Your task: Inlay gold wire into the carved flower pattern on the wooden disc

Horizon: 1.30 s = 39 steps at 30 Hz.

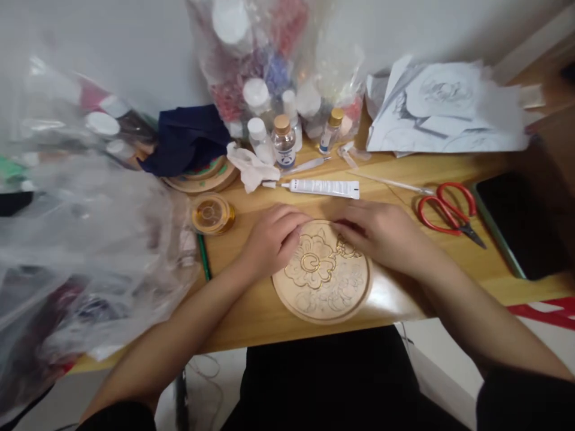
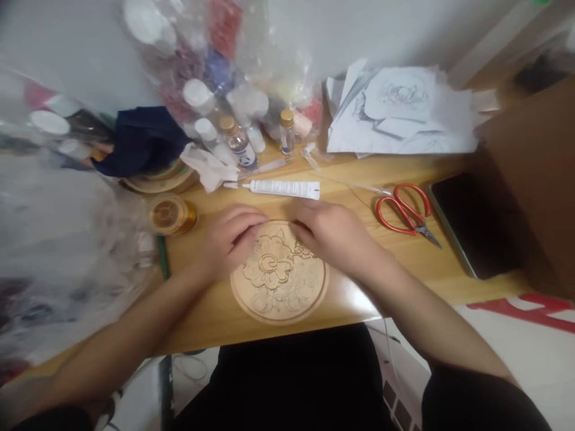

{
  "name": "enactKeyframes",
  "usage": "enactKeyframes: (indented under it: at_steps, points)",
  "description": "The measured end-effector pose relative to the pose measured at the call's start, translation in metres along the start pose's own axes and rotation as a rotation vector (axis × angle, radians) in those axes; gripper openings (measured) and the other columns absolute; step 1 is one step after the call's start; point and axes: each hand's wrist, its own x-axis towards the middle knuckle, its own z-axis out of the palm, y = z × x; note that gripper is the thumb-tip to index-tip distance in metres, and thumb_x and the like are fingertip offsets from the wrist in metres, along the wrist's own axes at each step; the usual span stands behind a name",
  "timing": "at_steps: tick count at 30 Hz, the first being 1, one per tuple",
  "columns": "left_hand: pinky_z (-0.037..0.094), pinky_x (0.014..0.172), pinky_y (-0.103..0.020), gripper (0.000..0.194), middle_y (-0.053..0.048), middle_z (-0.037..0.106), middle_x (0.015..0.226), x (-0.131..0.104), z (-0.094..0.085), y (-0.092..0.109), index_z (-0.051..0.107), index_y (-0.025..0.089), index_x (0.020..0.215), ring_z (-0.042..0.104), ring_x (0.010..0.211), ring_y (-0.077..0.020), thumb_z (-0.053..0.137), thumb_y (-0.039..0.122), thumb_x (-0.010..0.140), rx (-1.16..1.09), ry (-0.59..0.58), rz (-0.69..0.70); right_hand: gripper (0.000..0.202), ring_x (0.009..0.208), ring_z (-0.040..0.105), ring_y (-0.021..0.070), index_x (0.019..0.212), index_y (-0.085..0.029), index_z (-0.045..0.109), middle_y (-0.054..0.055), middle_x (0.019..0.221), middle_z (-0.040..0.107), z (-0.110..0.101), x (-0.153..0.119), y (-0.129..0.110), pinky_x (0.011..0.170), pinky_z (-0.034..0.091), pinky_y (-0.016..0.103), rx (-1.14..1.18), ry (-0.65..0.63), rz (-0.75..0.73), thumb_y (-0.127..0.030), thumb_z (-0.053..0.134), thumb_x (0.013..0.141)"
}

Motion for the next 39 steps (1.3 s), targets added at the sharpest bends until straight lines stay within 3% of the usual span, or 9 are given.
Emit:
enactKeyframes:
  at_steps: [5, 15, 28, 34, 39]
  points:
    - [0.053, 0.078, -0.028, 0.027, -0.004, 0.069, 0.097, 0.002, -0.002, -0.003, 0.067, 0.017, 0.102, 0.064, 0.090, -0.0137, 0.048, 0.002, 0.090, -0.115, 0.024, -0.060, 0.016, 0.080, 0.066, 0.0183, 0.095, -0.019, 0.067, 0.007, 0.092, 0.072, 0.003, -0.001, 0.006, 0.067, 0.044, 0.028, 0.100, -0.006, -0.003, -0.026, 0.053, 0.093]
    - [0.052, 0.075, -0.027, 0.025, -0.001, 0.068, 0.090, 0.002, -0.004, -0.004, 0.066, 0.019, 0.098, 0.063, 0.084, -0.0118, 0.048, 0.003, 0.091, -0.114, 0.051, -0.067, 0.009, 0.061, 0.055, 0.0117, 0.085, -0.018, 0.068, 0.001, 0.071, 0.066, 0.002, 0.001, 0.011, 0.059, 0.037, 0.024, 0.238, -0.023, 0.057, -0.024, 0.062, 0.086]
    - [0.052, 0.075, -0.028, 0.028, -0.002, 0.069, 0.088, 0.002, -0.003, -0.006, 0.067, 0.018, 0.092, 0.064, 0.084, -0.0133, 0.043, 0.004, 0.089, -0.079, 0.017, -0.030, 0.032, 0.059, 0.055, 0.0125, 0.083, -0.017, 0.069, 0.001, 0.066, 0.065, 0.002, 0.003, 0.013, 0.057, 0.036, 0.025, 0.236, -0.005, -0.002, -0.046, 0.059, 0.090]
    - [0.052, 0.073, -0.027, 0.029, -0.003, 0.068, 0.086, 0.002, -0.003, -0.007, 0.068, 0.016, 0.092, 0.063, 0.082, -0.0133, 0.042, 0.003, 0.088, -0.059, 0.020, -0.010, 0.016, 0.057, 0.056, 0.0116, 0.079, -0.019, 0.066, 0.001, 0.066, 0.066, 0.001, 0.003, 0.010, 0.057, 0.036, 0.024, 0.206, -0.011, 0.026, -0.030, 0.058, 0.087]
    - [0.051, 0.072, -0.025, 0.032, -0.003, 0.067, 0.085, 0.002, -0.001, -0.008, 0.067, 0.016, 0.091, 0.062, 0.081, -0.0126, 0.041, 0.000, 0.083, -0.062, 0.033, -0.009, 0.017, 0.057, 0.055, 0.0116, 0.078, -0.019, 0.065, 0.000, 0.065, 0.066, 0.000, 0.007, 0.013, 0.057, 0.036, 0.024, 0.204, -0.014, 0.023, -0.029, 0.056, 0.088]
